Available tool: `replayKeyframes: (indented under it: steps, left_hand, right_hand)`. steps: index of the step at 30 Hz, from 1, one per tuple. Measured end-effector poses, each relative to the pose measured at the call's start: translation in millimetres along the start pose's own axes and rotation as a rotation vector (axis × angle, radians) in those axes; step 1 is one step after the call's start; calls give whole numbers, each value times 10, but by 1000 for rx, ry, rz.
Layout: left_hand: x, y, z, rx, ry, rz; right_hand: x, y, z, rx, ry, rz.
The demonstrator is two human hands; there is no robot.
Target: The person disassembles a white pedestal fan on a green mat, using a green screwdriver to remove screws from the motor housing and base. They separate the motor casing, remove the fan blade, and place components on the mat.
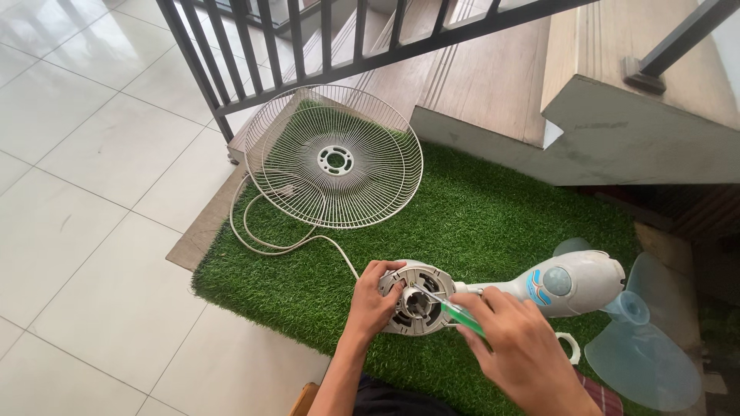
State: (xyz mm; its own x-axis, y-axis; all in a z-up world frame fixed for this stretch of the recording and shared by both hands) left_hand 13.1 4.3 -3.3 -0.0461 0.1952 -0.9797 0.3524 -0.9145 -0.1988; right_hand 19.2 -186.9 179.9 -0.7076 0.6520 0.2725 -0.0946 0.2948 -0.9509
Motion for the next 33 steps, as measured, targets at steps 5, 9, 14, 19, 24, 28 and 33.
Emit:
replayKeyframes:
  steps: [5,9,14,19,24,28,33]
  left_hand:
    - [3,1,11,31,-61,-5]
    - [-5,-4,30,20,-35,5]
    - [-9,-5,-21,8,-43,0]
    - [4,-7,-43,15,-32,6]
    - [-18,-29,-29,5,30,-25]
    - [-32,-33,-35,37,-4,-54]
    - [-72,-35,-39,112,-90,-122]
  right_hand:
    - [29,54,-49,76,271,-83]
    - [43,135,-24,1,219,-114]
    - [60,171,-3,-57,122,-153]
    - [22,150,-40,-134,21,-234]
    - [-3,228,-48,-78,101,-232]
    - [-25,352,-3,-106,173,-240]
    - [-104,349,-5,21,80,-271]
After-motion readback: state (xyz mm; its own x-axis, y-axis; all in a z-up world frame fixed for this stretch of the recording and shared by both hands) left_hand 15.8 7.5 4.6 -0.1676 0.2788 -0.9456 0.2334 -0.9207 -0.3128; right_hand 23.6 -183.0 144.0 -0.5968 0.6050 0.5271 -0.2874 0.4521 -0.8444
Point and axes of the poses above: each hand's wrist, its own z-axis away from the middle knuckle, its own y-axis out of the palm, x = y × z, the point moved 1 cm from there along -z, towards the middle knuckle
